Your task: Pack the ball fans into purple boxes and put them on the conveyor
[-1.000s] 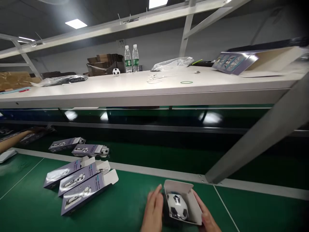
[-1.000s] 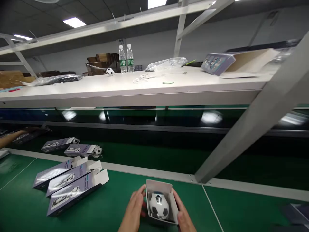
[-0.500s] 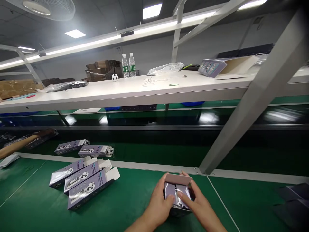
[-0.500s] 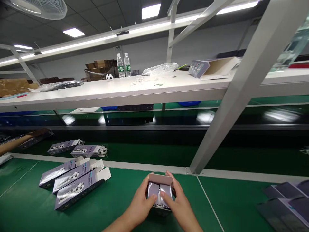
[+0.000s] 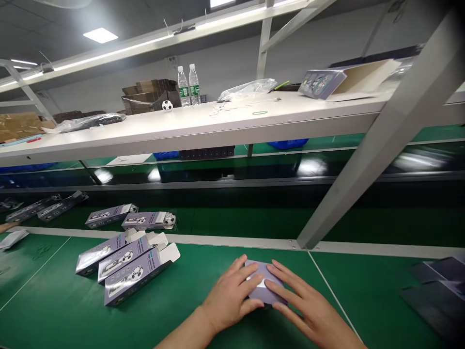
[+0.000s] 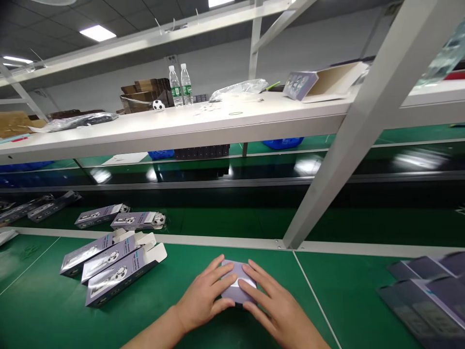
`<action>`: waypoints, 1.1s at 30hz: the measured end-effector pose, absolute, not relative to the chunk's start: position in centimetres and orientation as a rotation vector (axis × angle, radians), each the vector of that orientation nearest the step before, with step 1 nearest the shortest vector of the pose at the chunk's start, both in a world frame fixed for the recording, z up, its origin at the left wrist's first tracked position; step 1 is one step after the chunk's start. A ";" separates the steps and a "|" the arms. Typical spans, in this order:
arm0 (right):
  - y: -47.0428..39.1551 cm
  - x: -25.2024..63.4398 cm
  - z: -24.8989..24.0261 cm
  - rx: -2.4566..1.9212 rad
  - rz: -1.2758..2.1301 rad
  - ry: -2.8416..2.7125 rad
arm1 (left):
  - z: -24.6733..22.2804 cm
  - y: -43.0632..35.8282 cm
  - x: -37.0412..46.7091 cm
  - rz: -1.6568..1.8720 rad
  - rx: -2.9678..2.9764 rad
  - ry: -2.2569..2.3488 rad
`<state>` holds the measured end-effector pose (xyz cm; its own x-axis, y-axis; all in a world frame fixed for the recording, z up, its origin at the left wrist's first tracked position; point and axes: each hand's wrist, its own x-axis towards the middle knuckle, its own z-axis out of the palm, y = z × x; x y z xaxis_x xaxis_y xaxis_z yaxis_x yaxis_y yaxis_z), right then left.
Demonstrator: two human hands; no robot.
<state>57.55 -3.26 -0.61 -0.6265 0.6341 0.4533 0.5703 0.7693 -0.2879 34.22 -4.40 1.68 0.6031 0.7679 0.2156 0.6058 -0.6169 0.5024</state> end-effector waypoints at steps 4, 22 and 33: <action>-2.9 57.5 -0.5 -0.857 0.132 -2.408 | 3.2 -4.4 35.0 0.694 2.367 1.165; -3.9 58.4 -1.2 -0.872 0.286 -2.459 | 2.2 -6.3 35.4 0.427 2.623 1.313; -5.8 55.0 -2.2 -1.180 0.079 -2.260 | -1.1 -3.6 34.7 0.544 2.157 1.410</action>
